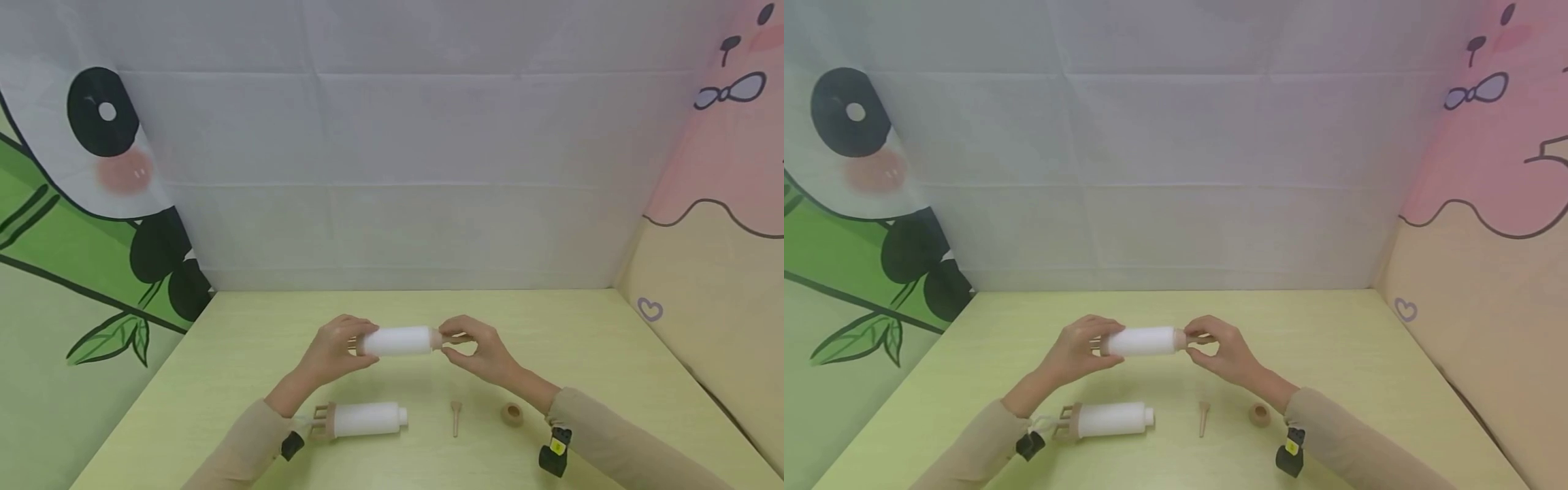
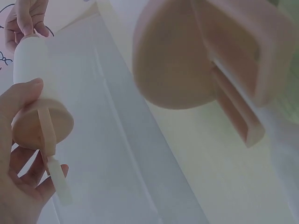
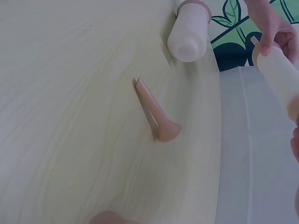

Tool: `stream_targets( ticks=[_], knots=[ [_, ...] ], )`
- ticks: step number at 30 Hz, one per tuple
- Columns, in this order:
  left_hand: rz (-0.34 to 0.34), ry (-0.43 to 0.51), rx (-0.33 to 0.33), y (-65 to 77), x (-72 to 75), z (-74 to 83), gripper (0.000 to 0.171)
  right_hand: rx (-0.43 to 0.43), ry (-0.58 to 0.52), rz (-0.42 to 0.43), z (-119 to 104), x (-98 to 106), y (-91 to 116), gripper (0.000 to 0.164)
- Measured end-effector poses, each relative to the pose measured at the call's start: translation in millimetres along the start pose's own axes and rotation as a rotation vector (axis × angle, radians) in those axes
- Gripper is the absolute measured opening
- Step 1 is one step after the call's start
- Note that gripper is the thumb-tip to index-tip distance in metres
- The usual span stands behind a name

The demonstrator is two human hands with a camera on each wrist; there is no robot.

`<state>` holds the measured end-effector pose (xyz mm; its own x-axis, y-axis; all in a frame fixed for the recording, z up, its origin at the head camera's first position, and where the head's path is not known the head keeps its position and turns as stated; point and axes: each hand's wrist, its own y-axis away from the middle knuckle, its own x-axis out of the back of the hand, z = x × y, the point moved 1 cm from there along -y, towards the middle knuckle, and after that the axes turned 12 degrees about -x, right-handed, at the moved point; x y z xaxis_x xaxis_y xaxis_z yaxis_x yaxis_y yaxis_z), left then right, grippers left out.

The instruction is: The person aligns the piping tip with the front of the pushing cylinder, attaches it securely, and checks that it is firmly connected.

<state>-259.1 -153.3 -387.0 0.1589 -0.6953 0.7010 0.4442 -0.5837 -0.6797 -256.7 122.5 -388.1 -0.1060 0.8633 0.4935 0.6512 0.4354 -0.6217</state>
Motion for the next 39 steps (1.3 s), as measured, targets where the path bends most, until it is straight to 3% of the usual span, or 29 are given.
stream_targets(
  ticks=[5, 10, 15, 22, 28, 33, 39],
  knots=[
    [0.010, 0.086, 0.036, 1.9, 0.2, -1.6, 0.043, 0.005, -0.036, -0.013, 0, -1, -1, 0.033],
    [0.007, 0.044, 0.008, 0.9, 0.3, -2.0, 0.043, 0.016, -0.051, -0.026, -11, 1, -4, 0.032],
    [0.012, 0.003, -0.016, -1.1, 1.8, -0.5, 0.043, -0.037, -0.047, -0.037, -13, 3, -5, 0.029],
    [0.007, -0.019, -0.002, -0.2, 1.8, -0.2, 0.042, -0.093, -0.021, -0.035, -14, 2, -5, 0.033],
    [0.005, -0.019, -0.004, 0.9, 1.6, -0.3, 0.043, -0.047, 0.013, -0.028, -15, 3, -5, 0.042],
    [0.013, -0.012, -0.008, 0.6, 2.0, -0.2, 0.043, 0.009, 0.029, -0.032, -15, 4, -6, 0.035],
    [0.029, 0.000, -0.021, 1.4, 1.7, 0.2, 0.043, -0.001, 0.028, -0.027, -15, 3, -7, 0.030]
  ],
)
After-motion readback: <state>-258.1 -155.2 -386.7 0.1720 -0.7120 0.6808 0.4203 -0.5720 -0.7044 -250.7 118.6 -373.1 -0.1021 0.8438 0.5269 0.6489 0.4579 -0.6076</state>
